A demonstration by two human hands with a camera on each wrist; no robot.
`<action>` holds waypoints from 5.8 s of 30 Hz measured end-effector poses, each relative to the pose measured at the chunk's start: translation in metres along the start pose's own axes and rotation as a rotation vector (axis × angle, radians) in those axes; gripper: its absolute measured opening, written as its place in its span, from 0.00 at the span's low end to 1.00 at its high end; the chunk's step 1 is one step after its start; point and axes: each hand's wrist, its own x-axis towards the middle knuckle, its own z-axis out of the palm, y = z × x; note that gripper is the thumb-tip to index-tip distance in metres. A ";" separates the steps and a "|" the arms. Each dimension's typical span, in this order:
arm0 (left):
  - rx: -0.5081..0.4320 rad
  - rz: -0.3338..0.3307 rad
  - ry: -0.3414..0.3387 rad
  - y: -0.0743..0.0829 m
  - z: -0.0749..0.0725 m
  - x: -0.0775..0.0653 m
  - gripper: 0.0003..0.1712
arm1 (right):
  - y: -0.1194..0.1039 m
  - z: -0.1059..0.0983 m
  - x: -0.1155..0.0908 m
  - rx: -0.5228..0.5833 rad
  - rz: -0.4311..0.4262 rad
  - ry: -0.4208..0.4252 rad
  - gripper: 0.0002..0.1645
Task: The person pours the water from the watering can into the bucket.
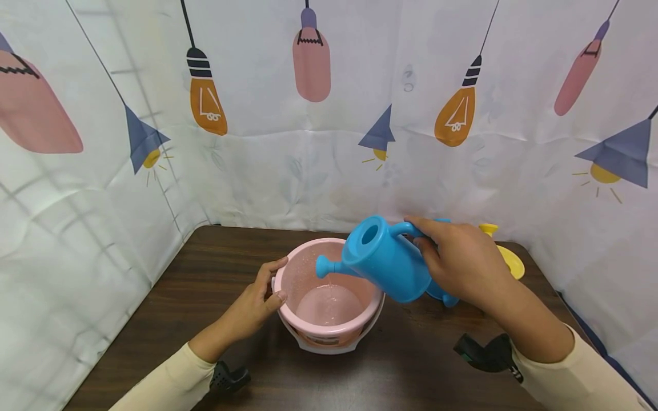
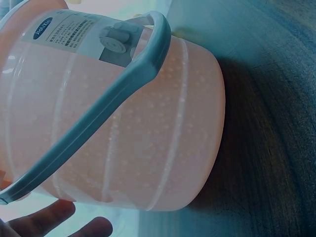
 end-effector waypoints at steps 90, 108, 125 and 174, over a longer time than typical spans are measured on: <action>-0.009 -0.025 -0.019 0.001 0.000 0.000 0.38 | -0.002 0.000 0.001 -0.009 -0.001 -0.004 0.28; -0.008 -0.013 -0.018 0.000 0.000 0.000 0.38 | -0.002 0.000 0.001 -0.014 -0.005 -0.011 0.28; -0.005 -0.007 -0.015 -0.001 0.000 0.000 0.38 | -0.003 -0.001 0.002 -0.015 -0.008 -0.015 0.28; -0.003 -0.005 -0.010 0.001 0.000 0.000 0.38 | -0.008 -0.001 0.003 -0.036 -0.005 -0.023 0.29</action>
